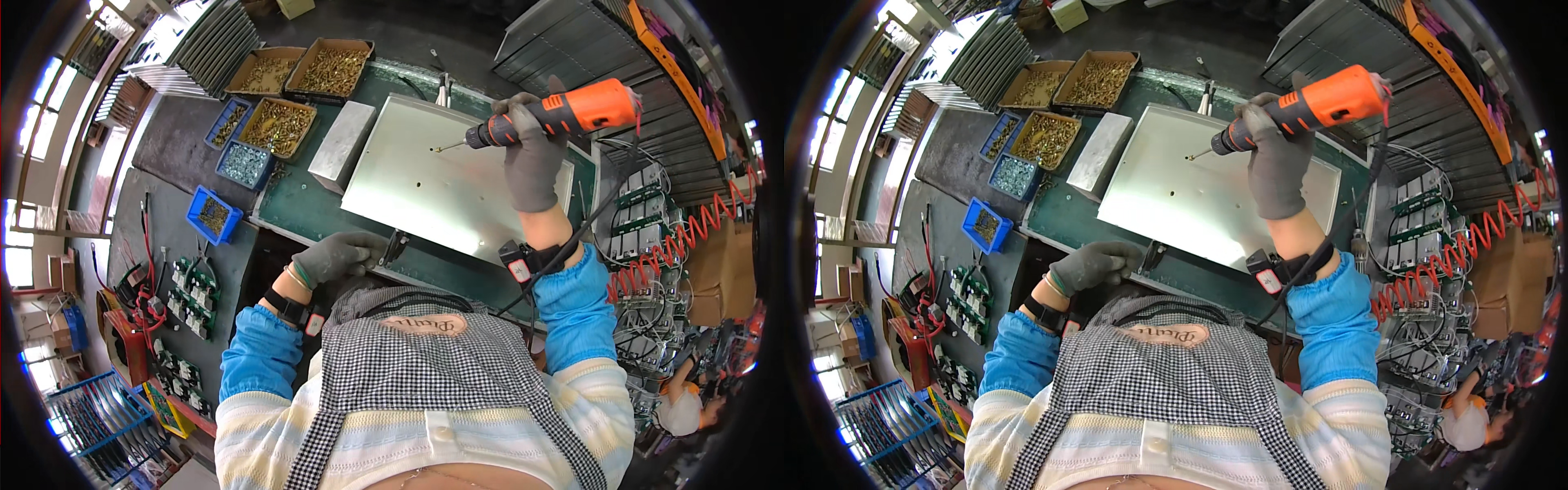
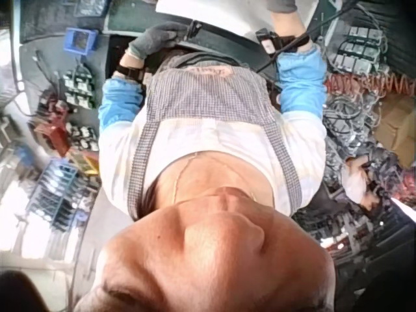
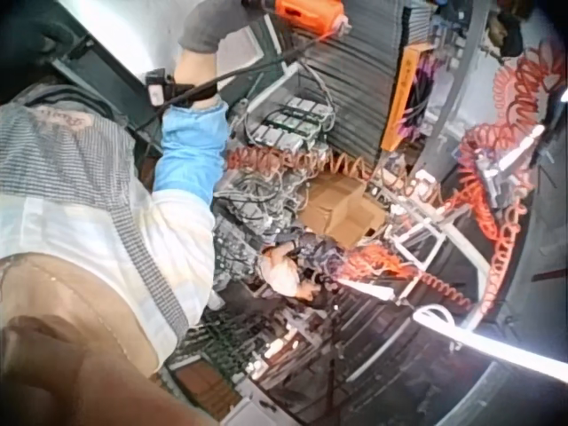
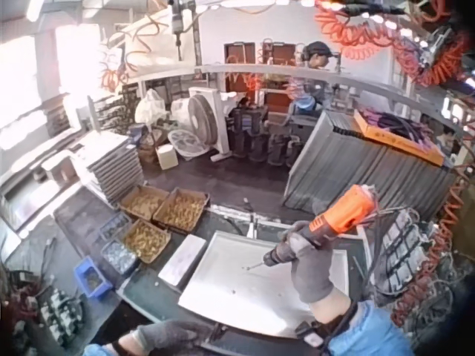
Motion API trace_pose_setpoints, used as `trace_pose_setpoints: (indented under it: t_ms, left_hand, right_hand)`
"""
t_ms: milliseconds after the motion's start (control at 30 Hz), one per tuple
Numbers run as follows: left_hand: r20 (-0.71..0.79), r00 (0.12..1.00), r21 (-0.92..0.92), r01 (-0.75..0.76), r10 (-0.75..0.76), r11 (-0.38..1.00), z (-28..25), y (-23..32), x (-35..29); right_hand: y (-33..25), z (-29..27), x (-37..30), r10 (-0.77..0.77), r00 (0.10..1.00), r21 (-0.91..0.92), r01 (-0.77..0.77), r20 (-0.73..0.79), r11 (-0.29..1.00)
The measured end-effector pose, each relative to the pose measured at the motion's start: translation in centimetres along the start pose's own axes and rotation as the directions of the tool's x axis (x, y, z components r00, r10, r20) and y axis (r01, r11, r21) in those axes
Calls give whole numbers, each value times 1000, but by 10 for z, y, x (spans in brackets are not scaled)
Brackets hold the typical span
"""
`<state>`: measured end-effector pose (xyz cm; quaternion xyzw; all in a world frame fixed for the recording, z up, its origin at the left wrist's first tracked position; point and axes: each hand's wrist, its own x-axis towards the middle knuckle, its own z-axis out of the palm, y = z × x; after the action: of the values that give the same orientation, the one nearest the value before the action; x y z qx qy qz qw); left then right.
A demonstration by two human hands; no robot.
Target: Assembling electronic circuit boards and components into a metal housing using a power screwdriver.
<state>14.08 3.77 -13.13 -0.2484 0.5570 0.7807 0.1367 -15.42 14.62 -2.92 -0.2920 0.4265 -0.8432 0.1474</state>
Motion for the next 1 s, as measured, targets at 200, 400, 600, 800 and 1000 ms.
trace_pose_setpoints:
  t_ms: [200,400,600,800,1000]
  left_hand:
    - [115,992,160,-66,48,985,-22,6,3]
    - [-16,987,367,-143,160,919,-26,-24,48]
    - [-60,912,407,-349,406,844,-19,-33,84]
    - [58,870,690,-389,489,611,-22,-40,99]
    - [49,760,717,-478,648,507,-21,-43,92]
  right_hand:
    - [17,7,6,43,996,-76,-38,74,996]
    - [22,10,10,83,994,-152,-71,76,986]
    - [16,28,18,153,964,-358,-68,216,931]
    - [19,55,31,298,891,-504,-94,342,859]
    - [16,65,31,337,890,-472,-166,306,866]
